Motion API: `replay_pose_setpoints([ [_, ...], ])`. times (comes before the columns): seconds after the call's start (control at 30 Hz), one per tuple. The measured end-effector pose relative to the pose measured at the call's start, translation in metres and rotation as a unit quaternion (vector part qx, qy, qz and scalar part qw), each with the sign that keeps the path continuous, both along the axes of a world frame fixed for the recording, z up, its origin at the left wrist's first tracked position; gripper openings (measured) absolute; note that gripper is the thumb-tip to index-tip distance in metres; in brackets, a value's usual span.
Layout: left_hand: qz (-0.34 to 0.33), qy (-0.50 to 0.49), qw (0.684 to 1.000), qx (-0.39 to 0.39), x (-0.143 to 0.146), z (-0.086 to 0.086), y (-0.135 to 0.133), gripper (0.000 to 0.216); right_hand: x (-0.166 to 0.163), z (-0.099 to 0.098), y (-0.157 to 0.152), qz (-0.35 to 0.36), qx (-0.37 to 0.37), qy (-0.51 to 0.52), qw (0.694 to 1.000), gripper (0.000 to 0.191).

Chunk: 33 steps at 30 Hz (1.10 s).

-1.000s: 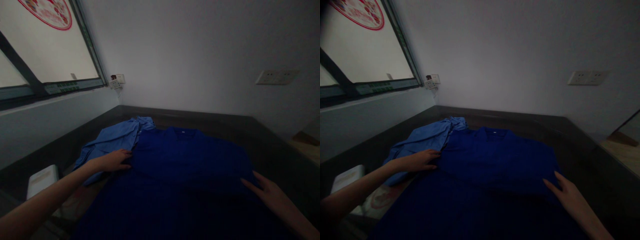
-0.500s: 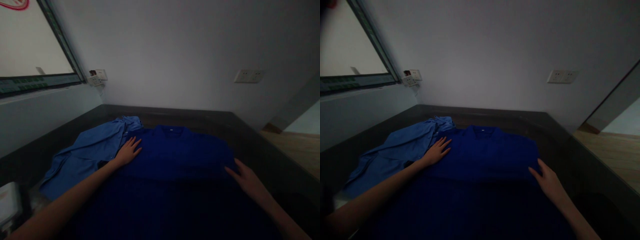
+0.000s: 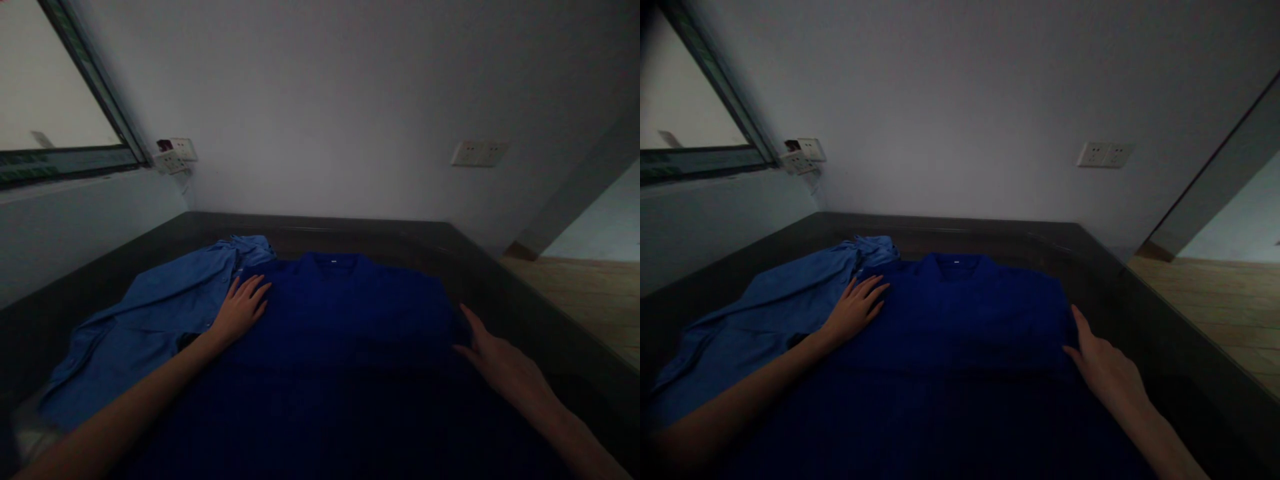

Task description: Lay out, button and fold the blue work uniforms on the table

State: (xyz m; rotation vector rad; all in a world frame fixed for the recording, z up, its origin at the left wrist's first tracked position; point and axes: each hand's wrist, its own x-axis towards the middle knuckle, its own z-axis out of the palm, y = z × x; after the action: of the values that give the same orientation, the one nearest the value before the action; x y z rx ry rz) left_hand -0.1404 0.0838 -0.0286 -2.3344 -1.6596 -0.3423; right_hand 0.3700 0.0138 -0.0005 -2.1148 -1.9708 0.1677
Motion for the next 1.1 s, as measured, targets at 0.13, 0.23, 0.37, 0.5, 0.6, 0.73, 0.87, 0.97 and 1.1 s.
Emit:
replay_pose_setpoints([
  [0.13, -0.056, -0.049, 0.997, -0.024, 0.024, 0.013, -0.002, 0.038, -0.03, 0.022, 0.002, 0.109, 0.124, -0.034, 0.986, 0.054],
  [0.23, -0.066, -0.084, 0.991, -0.084, 0.051, 0.01, 0.003, 0.043, -0.074, 0.021, 0.014, 0.192, 0.129, -0.036, 0.972, 0.05],
  [0.37, -0.066, -0.09, 0.989, -0.1, 0.069, -0.003, 0.007, 0.044, -0.109, -0.007, 0.027, 0.274, 0.055, -0.049, 0.959, 0.049],
  [0.5, -0.034, -0.071, 0.992, -0.096, 0.051, -0.01, 0.011, 0.046, -0.096, -0.031, 0.025, 0.283, 0.005, -0.054, 0.957, 0.052],
  [0.6, 0.012, -0.051, 0.994, -0.1, 0.028, -0.012, 0.017, 0.049, -0.076, -0.036, 0.021, 0.269, -0.003, -0.06, 0.961, 0.055],
  [0.73, 0.043, -0.047, 0.992, -0.105, 0.009, -0.015, 0.026, 0.052, -0.058, -0.042, 0.021, 0.235, 0.0, -0.061, 0.97, 0.059],
  [0.87, 0.072, -0.048, 0.992, -0.096, 0.006, -0.015, 0.03, 0.052, -0.054, -0.051, 0.024, 0.188, 0.023, -0.039, 0.981, 0.061],
  [0.97, 0.099, -0.053, 0.989, -0.092, 0.006, -0.015, 0.032, 0.051, -0.054, -0.054, 0.025, 0.174, 0.034, -0.029, 0.984, 0.06],
  [1.1, 0.102, -0.053, 0.987, -0.11, 0.005, -0.015, 0.037, 0.052, -0.057, -0.054, 0.026, 0.17, 0.042, -0.028, 0.984, 0.061],
])
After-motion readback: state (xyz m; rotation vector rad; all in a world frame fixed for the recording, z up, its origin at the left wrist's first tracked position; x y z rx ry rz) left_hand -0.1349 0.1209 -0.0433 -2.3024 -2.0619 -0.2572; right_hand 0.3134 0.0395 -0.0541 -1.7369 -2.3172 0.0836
